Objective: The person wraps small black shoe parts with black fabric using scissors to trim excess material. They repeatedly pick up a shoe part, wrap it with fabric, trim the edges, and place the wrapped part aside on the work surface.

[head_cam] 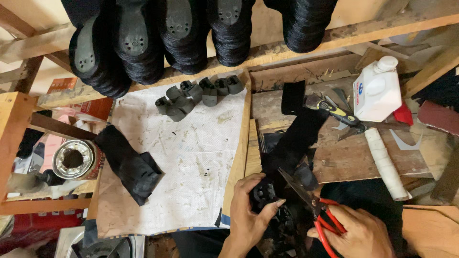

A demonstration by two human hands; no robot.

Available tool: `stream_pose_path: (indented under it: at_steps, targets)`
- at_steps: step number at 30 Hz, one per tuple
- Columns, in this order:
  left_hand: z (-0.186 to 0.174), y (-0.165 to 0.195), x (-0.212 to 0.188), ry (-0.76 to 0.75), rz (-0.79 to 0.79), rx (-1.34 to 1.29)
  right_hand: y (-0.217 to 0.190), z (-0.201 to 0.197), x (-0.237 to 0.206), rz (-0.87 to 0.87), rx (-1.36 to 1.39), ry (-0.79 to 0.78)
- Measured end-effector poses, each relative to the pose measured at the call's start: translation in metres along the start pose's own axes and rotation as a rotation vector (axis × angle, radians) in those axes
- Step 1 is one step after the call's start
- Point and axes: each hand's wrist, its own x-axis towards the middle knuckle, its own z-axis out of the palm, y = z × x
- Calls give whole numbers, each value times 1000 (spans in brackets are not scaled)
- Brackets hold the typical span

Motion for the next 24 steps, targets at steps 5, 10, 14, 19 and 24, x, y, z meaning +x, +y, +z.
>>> stream_pose_path:
  at_steps: [5,10,14,19,24]
  targets:
    - [-3,-3,-1,-17,68,31,-9,-4,1,2,29,-11]
    - [-5,-4,-2,-6,108,15,-7,0,1,-19,29,-15]
    - [-2,0,1,8,-63,-171,0,4,0,43,98,-101]
    - [-9,12,2,-15,-661,-324,3,11,-6,68,83,-124]
    - [-15,9,6,2,-72,128,13,14,-15,242,-94,-375]
